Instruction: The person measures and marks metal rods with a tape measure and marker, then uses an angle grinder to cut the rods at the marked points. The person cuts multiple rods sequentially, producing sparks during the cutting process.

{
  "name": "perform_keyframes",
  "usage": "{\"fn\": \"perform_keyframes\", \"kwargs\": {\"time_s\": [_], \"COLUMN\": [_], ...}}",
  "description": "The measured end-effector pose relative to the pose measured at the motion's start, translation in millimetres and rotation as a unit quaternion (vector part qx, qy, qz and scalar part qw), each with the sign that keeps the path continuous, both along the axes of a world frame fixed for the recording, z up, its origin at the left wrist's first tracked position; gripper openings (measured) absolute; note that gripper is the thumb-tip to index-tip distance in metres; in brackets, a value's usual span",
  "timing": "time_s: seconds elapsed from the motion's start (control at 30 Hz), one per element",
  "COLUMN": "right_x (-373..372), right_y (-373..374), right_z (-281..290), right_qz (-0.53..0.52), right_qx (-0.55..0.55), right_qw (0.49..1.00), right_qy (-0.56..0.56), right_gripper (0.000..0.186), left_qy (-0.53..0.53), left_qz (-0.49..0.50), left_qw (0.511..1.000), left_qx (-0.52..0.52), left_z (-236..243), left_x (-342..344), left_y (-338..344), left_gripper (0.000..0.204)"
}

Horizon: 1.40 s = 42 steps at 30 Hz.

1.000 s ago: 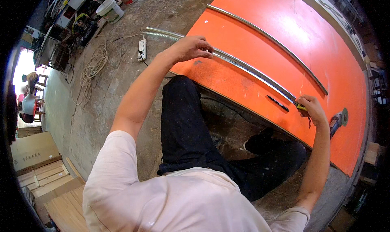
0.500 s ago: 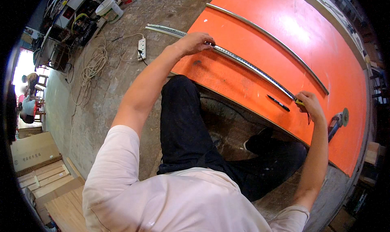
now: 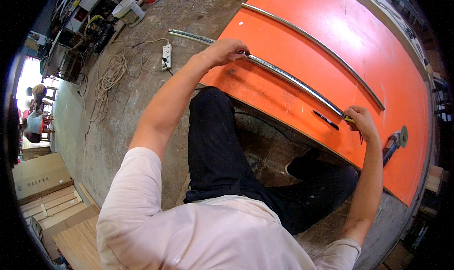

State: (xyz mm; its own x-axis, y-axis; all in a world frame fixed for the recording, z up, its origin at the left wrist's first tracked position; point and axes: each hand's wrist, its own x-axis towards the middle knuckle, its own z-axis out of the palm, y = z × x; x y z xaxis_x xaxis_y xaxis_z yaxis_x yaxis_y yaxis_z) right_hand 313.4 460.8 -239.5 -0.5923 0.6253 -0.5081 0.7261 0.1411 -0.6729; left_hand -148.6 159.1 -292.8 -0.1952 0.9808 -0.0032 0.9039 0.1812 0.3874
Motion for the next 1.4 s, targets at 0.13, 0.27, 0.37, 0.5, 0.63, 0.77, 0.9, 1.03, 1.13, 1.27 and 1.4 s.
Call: {"fn": "perform_keyframes", "kwargs": {"time_s": [0.13,0.27,0.37,0.5,0.63,0.77,0.9,1.03,1.13,1.27,1.4], "right_x": [6,7,4,18,17,11,19,29,53,65,61], "right_y": [6,6,0,4,7,11,12,26,44,43,38], "right_z": [-5,-4,-4,-8,-22,-17,-24,-37,-57,-60,-70], "right_qz": [0.001,0.016,0.015,0.016,0.058,0.029,0.026,0.064,0.047,0.044,0.044], "right_qx": [-0.004,-0.007,0.001,-0.002,0.027,0.013,0.020,0.086,0.184,0.236,0.252], "right_qw": [1.000,1.000,1.000,1.000,0.996,0.999,0.999,0.994,0.979,0.968,0.965], "right_qy": [0.007,0.003,0.006,0.010,0.058,0.012,0.028,0.022,0.071,0.074,0.061], "right_gripper": [0.025,0.026,0.026,0.027,0.031,0.027,0.027,0.036,0.046,0.047,0.053], "left_qy": [0.008,0.019,0.030,0.046,0.039,0.057,0.076,0.114,0.086,0.105,0.075], "left_qz": [-0.011,0.002,0.001,-0.010,-0.012,-0.029,-0.010,-0.025,-0.032,-0.018,-0.036], "left_qw": [1.000,1.000,0.999,0.999,0.999,0.997,0.996,0.993,0.995,0.994,0.996], "left_qx": [0.010,-0.010,-0.013,-0.003,-0.006,0.034,0.038,0.026,0.036,0.004,0.018], "left_z": [-5,1,-1,-1,-5,-5,-7,-14,-21,-13,-17], "left_x": [-1,6,5,11,7,14,22,13,9,17,11], "left_y": [-2,-4,-6,2,-1,3,6,9,12,9,11], "left_gripper": [0.024,0.025,0.025,0.028,0.028,0.021,0.020,0.022,0.023,0.024,0.026]}}
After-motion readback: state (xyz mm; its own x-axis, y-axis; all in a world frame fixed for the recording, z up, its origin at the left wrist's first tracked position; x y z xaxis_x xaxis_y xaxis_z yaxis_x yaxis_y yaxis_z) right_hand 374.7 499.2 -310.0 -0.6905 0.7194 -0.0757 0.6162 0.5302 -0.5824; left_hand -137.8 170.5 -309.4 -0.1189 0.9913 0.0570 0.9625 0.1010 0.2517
